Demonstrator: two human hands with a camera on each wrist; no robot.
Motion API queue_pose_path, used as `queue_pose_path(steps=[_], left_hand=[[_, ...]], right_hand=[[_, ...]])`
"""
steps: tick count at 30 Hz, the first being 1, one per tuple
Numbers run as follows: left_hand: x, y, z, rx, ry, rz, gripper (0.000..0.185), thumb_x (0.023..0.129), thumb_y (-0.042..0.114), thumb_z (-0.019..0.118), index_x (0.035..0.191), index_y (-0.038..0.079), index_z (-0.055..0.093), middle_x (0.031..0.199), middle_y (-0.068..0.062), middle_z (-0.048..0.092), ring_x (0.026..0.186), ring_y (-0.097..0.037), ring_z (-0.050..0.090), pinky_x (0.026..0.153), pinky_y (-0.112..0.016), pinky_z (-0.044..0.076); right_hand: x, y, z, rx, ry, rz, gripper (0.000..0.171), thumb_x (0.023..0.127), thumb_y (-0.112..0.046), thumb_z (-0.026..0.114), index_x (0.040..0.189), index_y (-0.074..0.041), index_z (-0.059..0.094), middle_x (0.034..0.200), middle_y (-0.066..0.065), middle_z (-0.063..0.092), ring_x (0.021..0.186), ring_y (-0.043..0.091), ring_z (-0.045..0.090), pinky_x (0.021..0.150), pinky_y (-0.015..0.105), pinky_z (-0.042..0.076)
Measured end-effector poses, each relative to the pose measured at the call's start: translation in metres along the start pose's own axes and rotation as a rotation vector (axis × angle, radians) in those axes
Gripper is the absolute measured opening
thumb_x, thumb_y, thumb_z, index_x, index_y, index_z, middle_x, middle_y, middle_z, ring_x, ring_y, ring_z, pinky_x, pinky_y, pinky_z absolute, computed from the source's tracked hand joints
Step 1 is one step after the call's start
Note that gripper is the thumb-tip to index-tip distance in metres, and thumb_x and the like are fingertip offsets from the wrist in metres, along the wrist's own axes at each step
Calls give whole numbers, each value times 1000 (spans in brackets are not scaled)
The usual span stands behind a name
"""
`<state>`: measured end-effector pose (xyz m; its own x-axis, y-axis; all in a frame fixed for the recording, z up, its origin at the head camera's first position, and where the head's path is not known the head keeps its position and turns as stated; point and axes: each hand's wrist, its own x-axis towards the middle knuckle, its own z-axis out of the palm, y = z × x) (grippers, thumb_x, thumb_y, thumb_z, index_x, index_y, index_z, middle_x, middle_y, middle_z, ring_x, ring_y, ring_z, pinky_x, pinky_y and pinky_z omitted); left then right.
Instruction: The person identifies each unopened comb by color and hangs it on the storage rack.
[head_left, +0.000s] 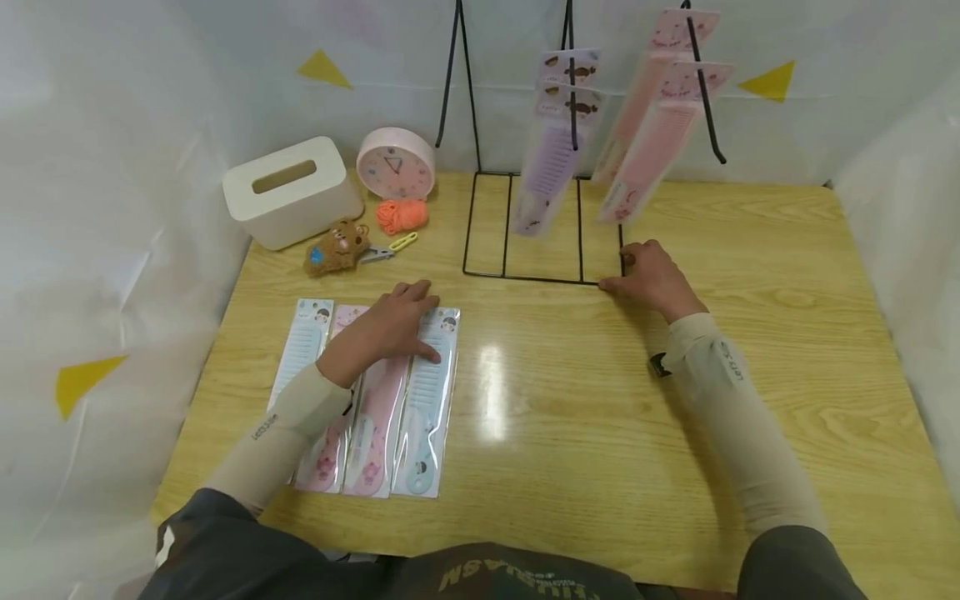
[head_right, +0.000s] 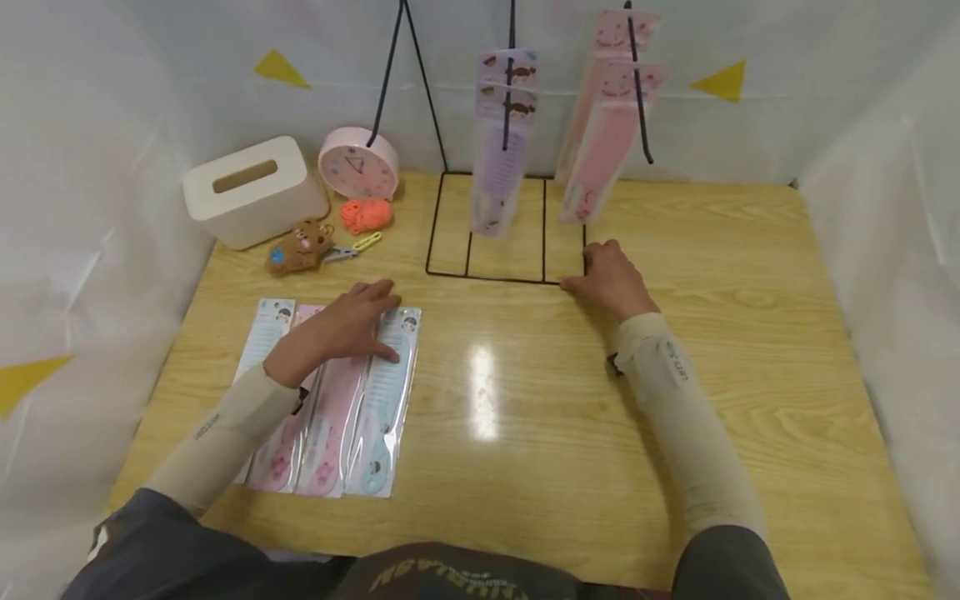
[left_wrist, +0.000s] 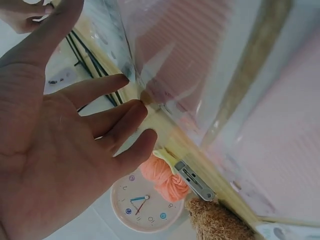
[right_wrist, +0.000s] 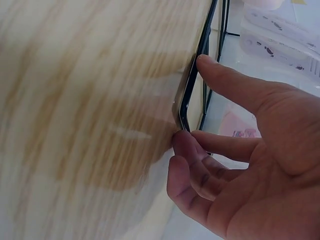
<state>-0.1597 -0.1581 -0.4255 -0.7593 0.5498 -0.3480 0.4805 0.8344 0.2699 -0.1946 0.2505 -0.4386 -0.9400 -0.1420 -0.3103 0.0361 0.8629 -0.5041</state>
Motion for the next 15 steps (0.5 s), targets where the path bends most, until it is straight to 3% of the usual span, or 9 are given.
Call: queue_pose_path(steps=[10, 15], left_hand=[[3, 0, -1, -57, 83, 10, 87, 69, 44, 91, 132, -1, 52, 145, -19, 45, 133, -37, 41, 110, -58, 36], [8, -2, -7, -193, 73, 12, 66, 74, 36, 90, 119, 4, 53, 118, -13, 58, 105, -29, 56, 92, -46, 48]], right_hand=[[2, 3, -4, 20, -5, 12, 76, 93, -31, 72, 143, 15, 39, 134, 35, 43, 126, 50, 41, 105, 62, 37], [3, 4, -2, 36, -21, 21, 76, 93, -31, 72, 144, 14, 38, 136, 34, 41, 127, 49, 40, 105, 63, 36]])
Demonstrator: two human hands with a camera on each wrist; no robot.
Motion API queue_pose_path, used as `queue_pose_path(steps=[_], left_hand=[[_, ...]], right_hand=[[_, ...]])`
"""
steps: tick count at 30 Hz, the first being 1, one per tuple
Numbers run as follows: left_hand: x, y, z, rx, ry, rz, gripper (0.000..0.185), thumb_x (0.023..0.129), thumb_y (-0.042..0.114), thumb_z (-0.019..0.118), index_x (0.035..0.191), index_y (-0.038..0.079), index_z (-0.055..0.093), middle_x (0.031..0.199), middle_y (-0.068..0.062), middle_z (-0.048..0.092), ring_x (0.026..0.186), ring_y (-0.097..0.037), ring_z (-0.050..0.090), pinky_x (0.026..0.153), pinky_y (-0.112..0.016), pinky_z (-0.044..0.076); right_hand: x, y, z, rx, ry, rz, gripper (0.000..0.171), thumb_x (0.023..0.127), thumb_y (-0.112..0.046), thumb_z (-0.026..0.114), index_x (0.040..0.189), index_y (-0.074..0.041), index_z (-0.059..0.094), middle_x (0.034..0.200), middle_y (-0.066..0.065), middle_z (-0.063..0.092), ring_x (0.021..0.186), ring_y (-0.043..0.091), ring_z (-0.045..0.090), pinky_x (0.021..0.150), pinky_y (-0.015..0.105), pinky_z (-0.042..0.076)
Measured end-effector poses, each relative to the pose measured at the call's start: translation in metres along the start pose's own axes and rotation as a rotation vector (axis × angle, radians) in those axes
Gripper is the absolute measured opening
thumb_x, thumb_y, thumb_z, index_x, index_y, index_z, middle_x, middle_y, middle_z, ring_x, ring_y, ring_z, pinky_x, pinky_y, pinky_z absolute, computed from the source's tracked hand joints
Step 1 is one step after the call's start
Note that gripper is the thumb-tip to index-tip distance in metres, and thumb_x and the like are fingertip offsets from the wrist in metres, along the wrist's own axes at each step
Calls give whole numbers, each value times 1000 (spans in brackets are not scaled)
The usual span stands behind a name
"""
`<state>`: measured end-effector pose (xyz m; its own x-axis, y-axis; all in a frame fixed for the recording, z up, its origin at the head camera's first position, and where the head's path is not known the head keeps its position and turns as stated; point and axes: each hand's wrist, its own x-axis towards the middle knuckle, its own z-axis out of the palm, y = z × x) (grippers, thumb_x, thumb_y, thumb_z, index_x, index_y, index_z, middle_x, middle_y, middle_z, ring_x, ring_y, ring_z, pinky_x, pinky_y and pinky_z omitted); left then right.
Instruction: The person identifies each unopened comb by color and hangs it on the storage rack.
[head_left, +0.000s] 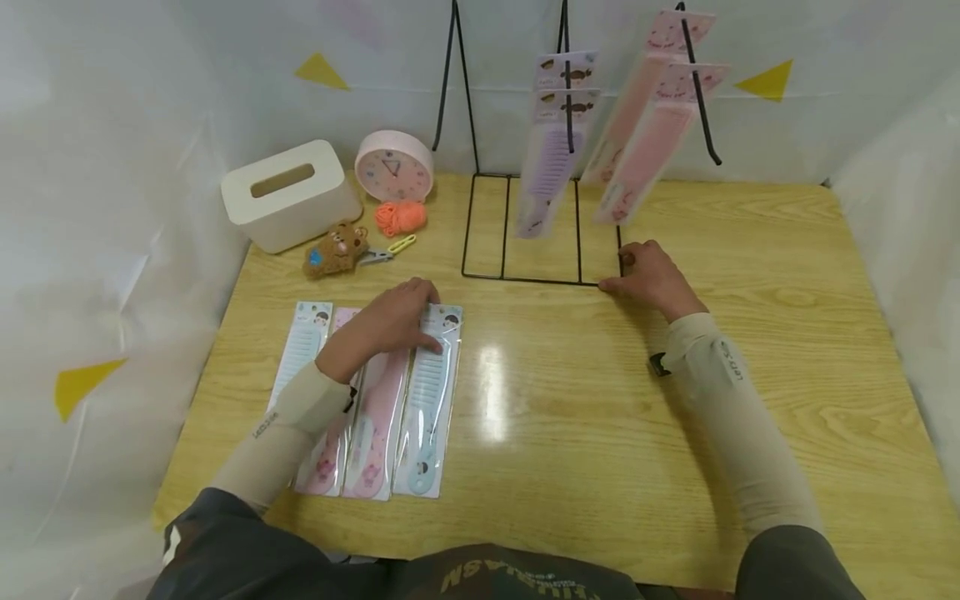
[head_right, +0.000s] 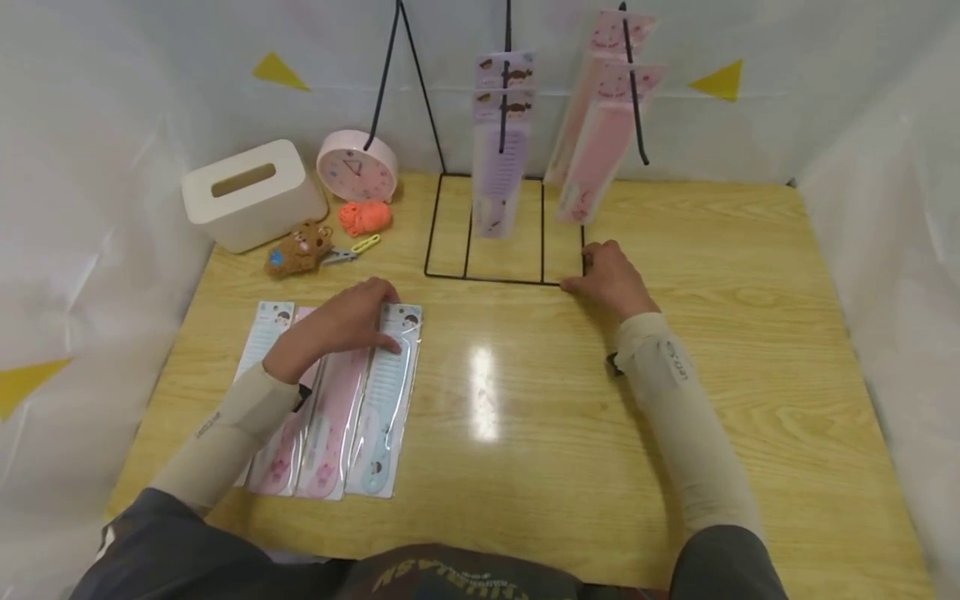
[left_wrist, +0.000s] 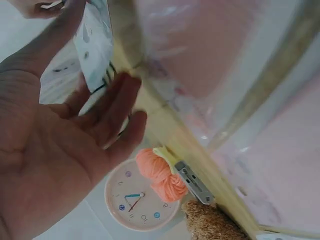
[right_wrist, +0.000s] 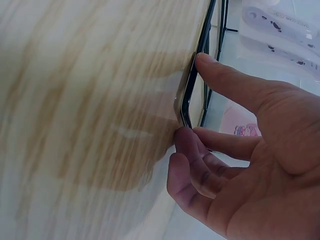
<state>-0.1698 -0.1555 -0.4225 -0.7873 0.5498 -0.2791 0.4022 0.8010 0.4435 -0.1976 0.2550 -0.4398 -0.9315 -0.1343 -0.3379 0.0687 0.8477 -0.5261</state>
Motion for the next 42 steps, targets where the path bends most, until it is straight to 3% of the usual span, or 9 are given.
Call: queue_pose_path(steps=[4, 7, 10, 14, 20, 24, 32, 42], left_hand=[[1, 3, -12, -227, -1, 53, 47, 84, 21, 83, 118, 7, 54, 105, -9, 63, 87, -21, 60, 78, -37, 51], [0, 10, -25, -435, 28, 115, 40, 90, 14, 76, 123, 6, 55, 94, -10, 61, 74, -18, 56, 69, -34, 49], [-3, 20, -37, -656, 105, 130, 37, 91, 10, 74, 124, 3, 58, 87, -8, 62, 69, -15, 59, 66, -32, 55], [-10, 36, -54, -848, 299, 148, 27, 89, 4, 75, 111, -5, 63, 88, -8, 71, 73, -16, 71, 68, -37, 62], [-13, 57, -86, -829, 637, 253, 17, 87, 2, 76, 100, -8, 69, 84, -6, 75, 71, -14, 72, 64, -31, 61], [-9, 61, -104, -789, 778, 301, 16, 87, 3, 76, 100, -5, 72, 87, -8, 75, 70, -14, 72, 65, -26, 60], [-1, 54, -114, -819, 839, 227, 18, 88, 8, 77, 103, 0, 72, 90, -4, 75, 73, -16, 70, 69, -23, 59], [13, 56, -118, -873, 861, 224, 19, 86, 8, 79, 103, 1, 73, 90, -4, 75, 73, -17, 68, 67, -24, 57]], right_hand=[[-1, 0, 2, 7, 3, -4, 75, 93, -30, 72, 144, 13, 38, 136, 33, 41, 126, 47, 40, 106, 62, 36], [-2, 0, 2, 11, 2, -4, 76, 93, -31, 71, 144, 13, 37, 136, 33, 41, 126, 47, 40, 106, 62, 36], [-4, 0, 2, 18, 2, -2, 77, 93, -32, 71, 145, 14, 36, 136, 33, 40, 125, 47, 40, 106, 62, 36], [-8, 0, 1, 36, 6, 12, 80, 94, -33, 71, 147, 12, 33, 135, 32, 40, 124, 46, 42, 106, 62, 36], [-8, 4, 1, 49, 24, 8, 82, 93, -34, 71, 148, 13, 32, 136, 31, 41, 124, 46, 43, 106, 61, 36], [-6, 7, 2, 53, 30, 6, 81, 93, -33, 72, 147, 14, 33, 136, 33, 41, 126, 48, 42, 107, 62, 37], [-6, 9, 7, 65, 40, 4, 80, 93, -34, 72, 147, 13, 34, 134, 31, 42, 122, 45, 45, 105, 61, 37], [-6, 6, 8, 42, 53, -26, 78, 94, -33, 70, 147, 12, 35, 132, 30, 42, 117, 43, 47, 105, 61, 38]])
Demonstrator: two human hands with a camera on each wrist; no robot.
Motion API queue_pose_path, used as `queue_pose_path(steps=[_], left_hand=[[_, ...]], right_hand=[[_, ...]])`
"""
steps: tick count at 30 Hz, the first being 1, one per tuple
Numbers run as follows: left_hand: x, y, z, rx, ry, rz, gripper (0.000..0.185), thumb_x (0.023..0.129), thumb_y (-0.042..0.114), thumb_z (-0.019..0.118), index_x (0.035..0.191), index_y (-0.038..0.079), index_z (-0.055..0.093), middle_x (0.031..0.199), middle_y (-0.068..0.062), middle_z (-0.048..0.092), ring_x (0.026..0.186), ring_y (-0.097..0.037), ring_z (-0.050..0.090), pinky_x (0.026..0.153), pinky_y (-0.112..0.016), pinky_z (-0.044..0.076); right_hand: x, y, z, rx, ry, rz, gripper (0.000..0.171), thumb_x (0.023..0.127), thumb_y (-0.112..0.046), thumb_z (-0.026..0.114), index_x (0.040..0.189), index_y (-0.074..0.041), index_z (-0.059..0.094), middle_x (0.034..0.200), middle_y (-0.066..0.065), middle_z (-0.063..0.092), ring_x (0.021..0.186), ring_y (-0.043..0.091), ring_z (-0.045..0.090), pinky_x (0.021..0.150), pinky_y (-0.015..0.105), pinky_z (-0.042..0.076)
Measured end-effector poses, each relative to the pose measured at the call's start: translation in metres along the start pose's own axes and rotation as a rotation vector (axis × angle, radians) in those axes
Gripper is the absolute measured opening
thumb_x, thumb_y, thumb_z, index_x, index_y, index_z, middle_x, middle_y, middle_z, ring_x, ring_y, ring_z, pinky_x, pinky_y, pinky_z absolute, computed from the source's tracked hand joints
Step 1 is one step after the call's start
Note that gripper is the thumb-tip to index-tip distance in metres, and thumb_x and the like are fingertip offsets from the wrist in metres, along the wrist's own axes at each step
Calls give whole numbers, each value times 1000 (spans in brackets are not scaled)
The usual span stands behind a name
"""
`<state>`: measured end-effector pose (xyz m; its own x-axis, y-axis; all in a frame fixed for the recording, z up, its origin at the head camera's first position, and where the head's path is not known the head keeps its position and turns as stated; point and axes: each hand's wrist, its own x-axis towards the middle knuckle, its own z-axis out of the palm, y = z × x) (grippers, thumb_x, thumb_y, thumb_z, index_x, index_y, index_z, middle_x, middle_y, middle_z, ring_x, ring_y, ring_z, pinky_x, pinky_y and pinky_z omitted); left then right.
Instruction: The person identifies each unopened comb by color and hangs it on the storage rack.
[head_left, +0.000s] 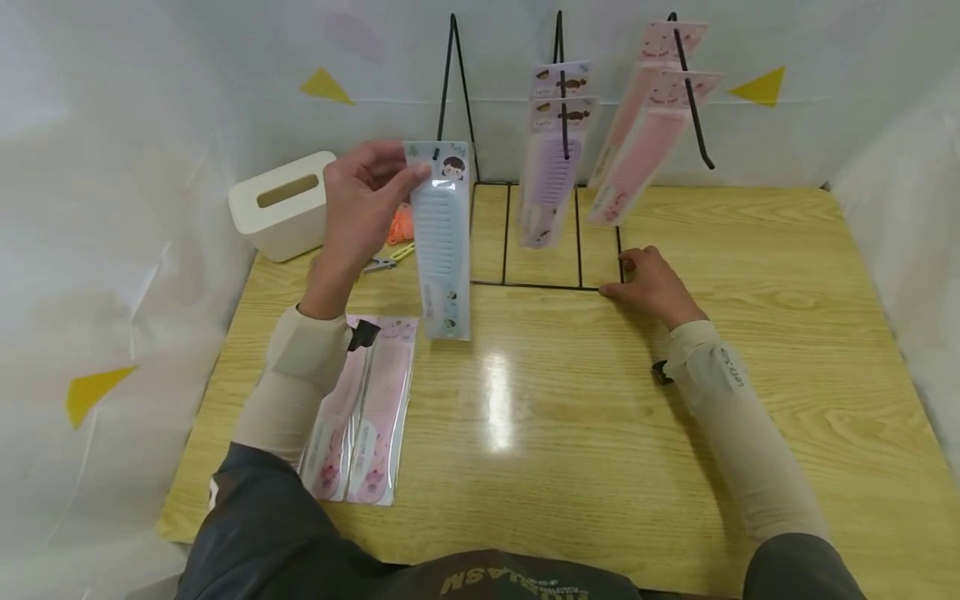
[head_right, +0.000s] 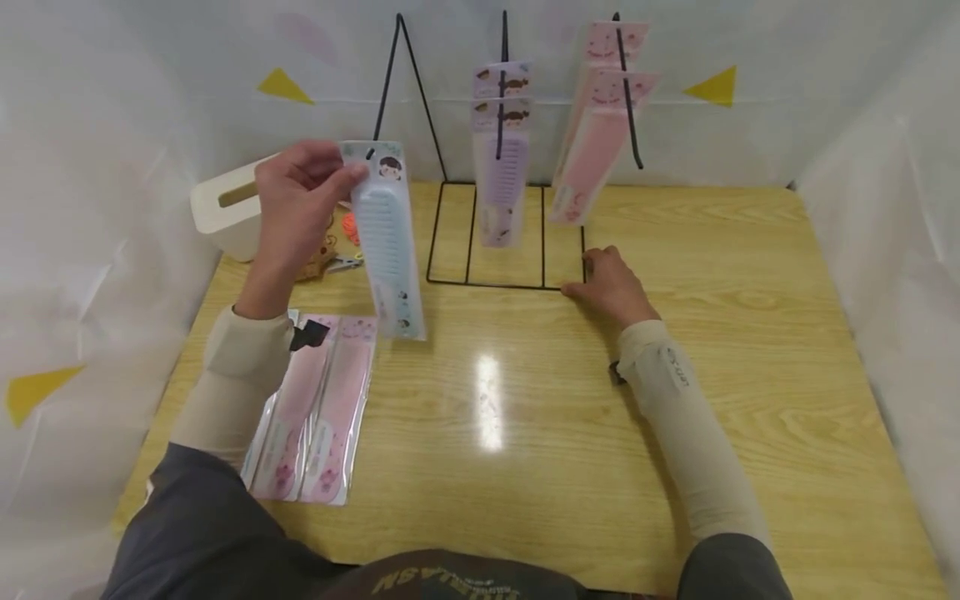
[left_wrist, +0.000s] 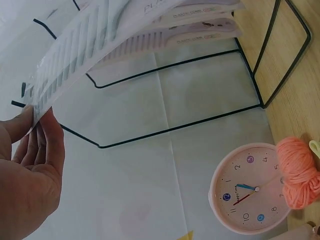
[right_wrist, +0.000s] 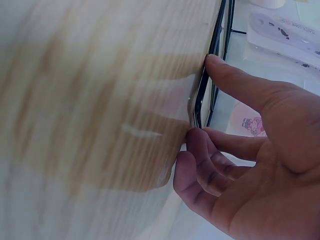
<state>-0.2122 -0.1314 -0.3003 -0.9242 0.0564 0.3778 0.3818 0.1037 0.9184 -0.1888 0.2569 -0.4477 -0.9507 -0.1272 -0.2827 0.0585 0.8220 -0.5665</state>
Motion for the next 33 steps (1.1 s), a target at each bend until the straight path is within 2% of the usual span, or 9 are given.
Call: queue_pose_path(steps=[4, 10, 14, 18, 23, 27, 29, 33], left_hand=[[16, -9, 6, 28, 26, -24, 20, 87, 11, 78, 103, 1, 71, 90, -4, 74, 76, -17, 67, 68, -24, 57], [59, -22, 19, 40, 68, -62, 18, 90, 12, 75, 106, 4, 69, 97, -6, 72, 86, -16, 65, 82, -26, 56], [83, -27, 28, 14, 97, -66, 15, 93, 9, 71, 106, 5, 68, 103, -8, 71, 93, -18, 64, 89, -24, 53], [100, -32, 35, -21, 117, -52, 12, 94, 7, 69, 105, 4, 67, 102, -8, 70, 96, -17, 65, 90, -24, 52], [115, -39, 37, -22, 131, -32, 5, 95, 6, 67, 99, 7, 64, 96, -6, 68, 92, -14, 63, 85, -23, 50], [120, -41, 37, -24, 135, -32, 4, 96, 5, 66, 98, 9, 64, 94, -5, 66, 89, -14, 61, 84, -23, 49], [119, -39, 37, -21, 126, -24, 6, 96, 5, 66, 102, 6, 65, 94, -5, 67, 89, -14, 62, 85, -23, 49], [115, -37, 35, 13, 75, -25, 23, 96, 6, 65, 120, 4, 64, 108, -8, 70, 98, -16, 63, 91, -23, 50]], right_hand=[[0, 1, -1, 4, 0, -1, 77, 94, -33, 70, 147, 11, 34, 133, 30, 42, 117, 44, 47, 105, 61, 37], [2, 3, -1, 11, -2, 10, 79, 94, -34, 70, 149, 10, 33, 133, 29, 42, 118, 44, 48, 104, 61, 38], [2, 2, -1, 17, -3, 10, 77, 94, -32, 70, 148, 9, 34, 132, 29, 43, 117, 44, 49, 104, 61, 39], [-1, -1, -1, 19, 6, 9, 75, 94, -29, 71, 147, 10, 36, 130, 29, 44, 116, 44, 49, 103, 61, 40], [-1, -4, 0, 11, 16, 10, 75, 93, -29, 72, 146, 10, 37, 129, 29, 45, 114, 42, 49, 103, 60, 40], [0, -3, 2, 1, 19, 12, 74, 93, -30, 72, 146, 9, 37, 127, 27, 44, 111, 40, 50, 102, 59, 41], [0, -2, 2, 1, 19, 14, 74, 94, -30, 71, 146, 9, 37, 127, 27, 44, 110, 40, 50, 101, 59, 41], [1, 2, 2, -2, 19, 9, 73, 94, -30, 71, 146, 8, 38, 126, 27, 44, 109, 40, 50, 100, 59, 42]])
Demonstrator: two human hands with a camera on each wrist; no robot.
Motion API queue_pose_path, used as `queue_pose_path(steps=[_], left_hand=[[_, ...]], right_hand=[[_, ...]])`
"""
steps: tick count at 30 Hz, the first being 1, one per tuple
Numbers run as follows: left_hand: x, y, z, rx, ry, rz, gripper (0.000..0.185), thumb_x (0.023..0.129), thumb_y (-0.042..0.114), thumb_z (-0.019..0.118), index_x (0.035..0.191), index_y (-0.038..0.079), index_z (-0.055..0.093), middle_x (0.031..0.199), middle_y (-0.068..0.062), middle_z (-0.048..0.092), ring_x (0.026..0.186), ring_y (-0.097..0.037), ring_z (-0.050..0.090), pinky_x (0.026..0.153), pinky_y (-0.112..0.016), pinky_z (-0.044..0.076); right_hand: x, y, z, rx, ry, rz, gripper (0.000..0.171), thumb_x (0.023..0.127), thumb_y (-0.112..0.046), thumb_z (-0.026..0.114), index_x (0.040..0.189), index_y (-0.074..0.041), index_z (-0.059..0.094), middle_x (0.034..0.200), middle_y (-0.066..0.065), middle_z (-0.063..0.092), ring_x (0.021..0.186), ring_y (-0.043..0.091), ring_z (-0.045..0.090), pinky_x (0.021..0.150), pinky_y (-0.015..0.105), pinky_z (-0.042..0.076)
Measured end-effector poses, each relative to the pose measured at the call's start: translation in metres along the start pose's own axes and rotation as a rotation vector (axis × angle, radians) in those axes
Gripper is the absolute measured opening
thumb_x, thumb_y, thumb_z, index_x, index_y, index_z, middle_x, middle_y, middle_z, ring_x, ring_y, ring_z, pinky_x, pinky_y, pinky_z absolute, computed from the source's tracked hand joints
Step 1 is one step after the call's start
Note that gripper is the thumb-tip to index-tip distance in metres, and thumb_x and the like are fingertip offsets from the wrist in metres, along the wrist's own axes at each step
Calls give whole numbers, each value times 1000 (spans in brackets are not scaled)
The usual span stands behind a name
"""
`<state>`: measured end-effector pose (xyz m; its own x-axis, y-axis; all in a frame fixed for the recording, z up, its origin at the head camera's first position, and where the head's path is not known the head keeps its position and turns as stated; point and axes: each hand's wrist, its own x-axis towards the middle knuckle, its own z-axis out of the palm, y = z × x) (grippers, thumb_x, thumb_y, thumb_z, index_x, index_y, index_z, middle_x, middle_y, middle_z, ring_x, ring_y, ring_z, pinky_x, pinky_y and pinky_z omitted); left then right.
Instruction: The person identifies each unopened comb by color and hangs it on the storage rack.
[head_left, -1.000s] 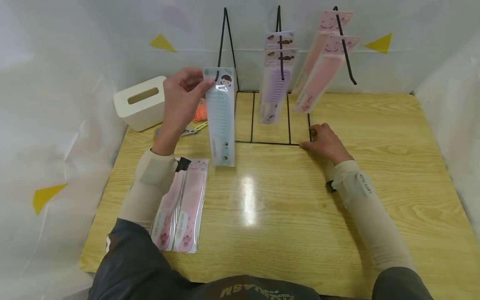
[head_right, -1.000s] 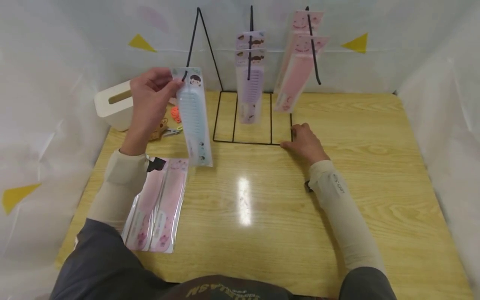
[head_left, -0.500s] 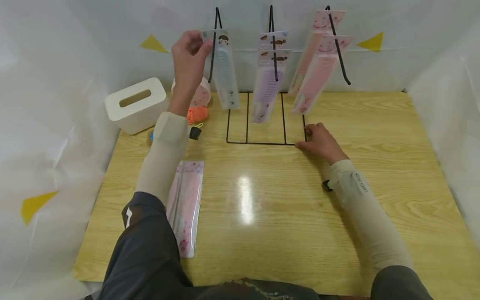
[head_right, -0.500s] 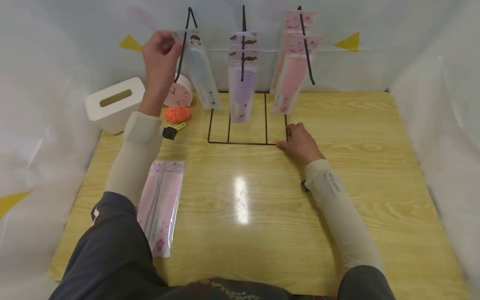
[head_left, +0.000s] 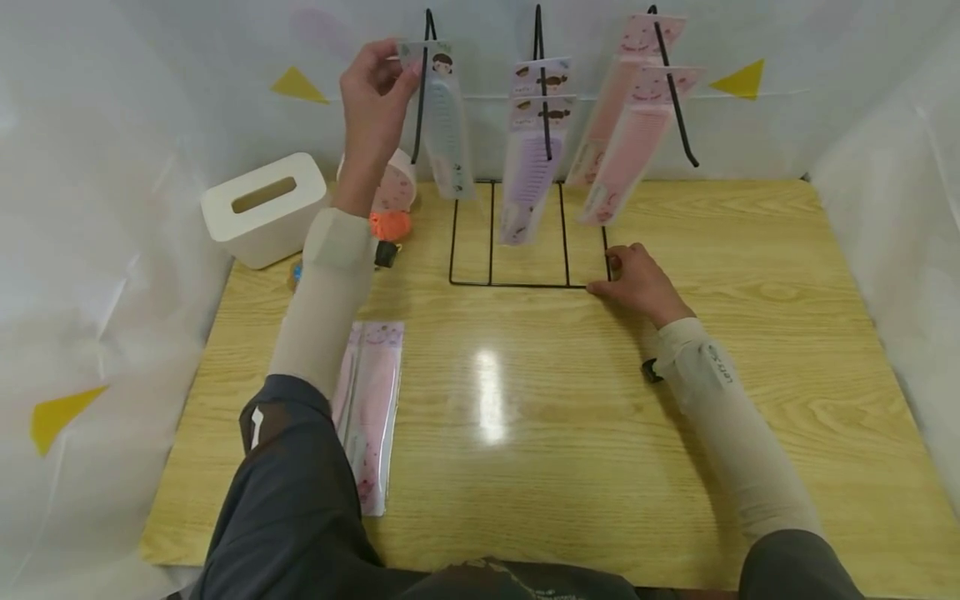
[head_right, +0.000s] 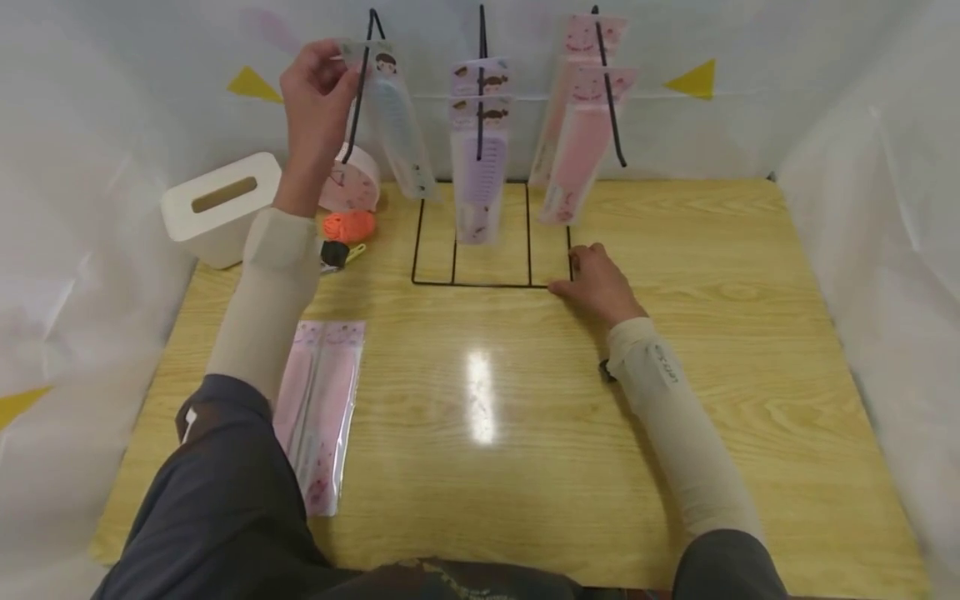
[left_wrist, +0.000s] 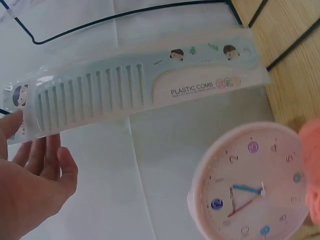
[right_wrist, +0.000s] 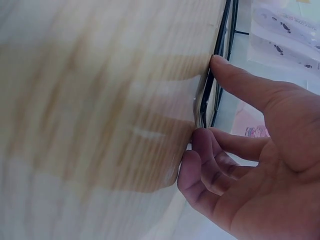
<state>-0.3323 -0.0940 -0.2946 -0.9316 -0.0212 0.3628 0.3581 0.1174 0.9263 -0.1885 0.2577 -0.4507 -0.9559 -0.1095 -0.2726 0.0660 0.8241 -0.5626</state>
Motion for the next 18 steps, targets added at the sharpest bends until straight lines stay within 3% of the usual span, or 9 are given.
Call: queue_pose_path(steps=[5, 9, 14, 18], left_hand=[[-10, -4, -12, 202, -61, -31, 46, 95, 14, 67, 139, 13, 55, 129, -4, 63, 113, -14, 58, 97, -22, 45], [-27, -8, -28, 409, -169, -105, 42, 96, 24, 66, 136, 13, 58, 126, -5, 64, 110, -16, 59, 93, -25, 49], [-60, -23, -57, 680, -451, -174, 36, 98, 32, 62, 118, 3, 67, 109, -13, 68, 94, -25, 64, 78, -34, 53], [-92, -36, -72, 857, -709, -240, 40, 94, 31, 69, 118, -1, 66, 111, -19, 68, 99, -32, 64, 84, -46, 52]], right_hand=[[1, 1, -2, -6, 1, -8, 73, 94, -30, 70, 146, 9, 38, 126, 27, 45, 109, 41, 50, 99, 59, 42], [2, 2, -5, -2, 0, -2, 74, 94, -30, 70, 146, 10, 37, 127, 28, 45, 109, 41, 50, 100, 59, 41], [3, 1, -7, 3, -3, 6, 76, 94, -31, 70, 147, 10, 35, 128, 28, 44, 112, 41, 50, 102, 60, 40], [2, 1, -8, 9, 6, 11, 76, 94, -31, 71, 147, 11, 35, 128, 28, 44, 112, 42, 50, 102, 60, 40]])
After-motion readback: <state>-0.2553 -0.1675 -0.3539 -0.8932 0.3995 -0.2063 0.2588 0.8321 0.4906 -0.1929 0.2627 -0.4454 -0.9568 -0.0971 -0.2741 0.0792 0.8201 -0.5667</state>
